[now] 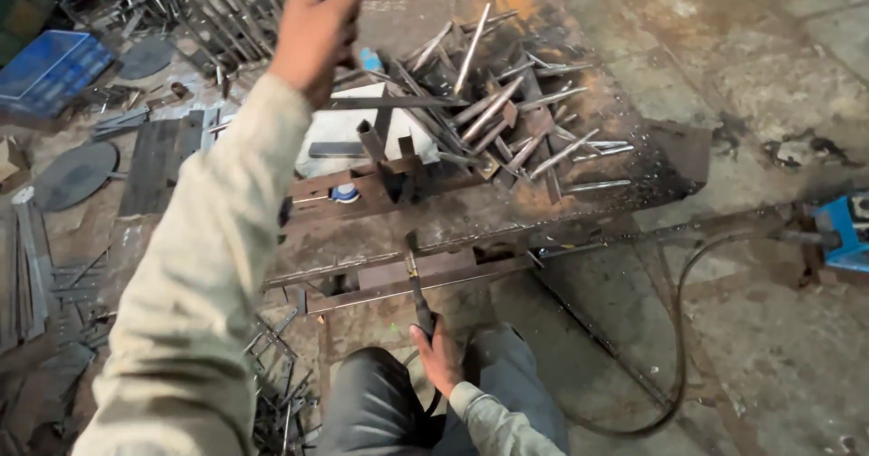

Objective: Welding small metal components onto a larger metal frame on a workshop table.

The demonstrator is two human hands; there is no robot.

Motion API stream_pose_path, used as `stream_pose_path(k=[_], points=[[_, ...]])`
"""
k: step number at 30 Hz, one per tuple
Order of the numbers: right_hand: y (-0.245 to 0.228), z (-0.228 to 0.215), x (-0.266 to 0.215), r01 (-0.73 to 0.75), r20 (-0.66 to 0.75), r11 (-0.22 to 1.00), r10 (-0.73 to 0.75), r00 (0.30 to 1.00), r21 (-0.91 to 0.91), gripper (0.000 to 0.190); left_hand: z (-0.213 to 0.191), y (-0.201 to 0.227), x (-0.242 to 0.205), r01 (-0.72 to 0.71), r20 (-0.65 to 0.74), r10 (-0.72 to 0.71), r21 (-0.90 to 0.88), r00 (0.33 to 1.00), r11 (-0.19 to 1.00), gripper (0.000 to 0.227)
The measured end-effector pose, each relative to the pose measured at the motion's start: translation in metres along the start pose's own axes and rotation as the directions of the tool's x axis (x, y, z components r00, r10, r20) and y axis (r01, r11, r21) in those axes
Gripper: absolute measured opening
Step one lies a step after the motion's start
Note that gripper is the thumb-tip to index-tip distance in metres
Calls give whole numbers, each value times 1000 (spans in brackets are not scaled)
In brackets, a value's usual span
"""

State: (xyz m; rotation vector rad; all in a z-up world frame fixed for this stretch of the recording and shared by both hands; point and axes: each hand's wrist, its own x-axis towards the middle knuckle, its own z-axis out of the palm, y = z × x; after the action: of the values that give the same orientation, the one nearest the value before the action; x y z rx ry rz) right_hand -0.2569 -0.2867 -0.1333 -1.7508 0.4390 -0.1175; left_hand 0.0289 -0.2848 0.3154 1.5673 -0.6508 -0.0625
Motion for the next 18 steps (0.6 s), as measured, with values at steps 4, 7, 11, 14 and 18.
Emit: stream_pose_path(k=[4, 7, 11, 14, 18], points=[[28, 6, 6, 148, -5, 989, -148, 989, -10, 50, -58, 31, -86, -67, -93, 60, -72, 994, 995, 35], [24, 2, 5, -209, 102, 978, 210, 972, -19, 59, -104, 20, -148, -99, -171, 92, -33, 981, 995, 44], [47, 5, 12, 112, -52, 992, -115, 992, -49, 66, -158, -17, -230, -176, -346, 193, 82, 918, 981, 43], [41, 2, 11, 55, -29, 998, -56, 998, -29, 65, -184, -41, -287, -260, -373, 263, 58, 890, 964, 43], [50, 4, 19, 104, -68, 994, -102, 993, 29, 64, -200, -57, -332, -272, -410, 275, 67, 869, 960, 48]])
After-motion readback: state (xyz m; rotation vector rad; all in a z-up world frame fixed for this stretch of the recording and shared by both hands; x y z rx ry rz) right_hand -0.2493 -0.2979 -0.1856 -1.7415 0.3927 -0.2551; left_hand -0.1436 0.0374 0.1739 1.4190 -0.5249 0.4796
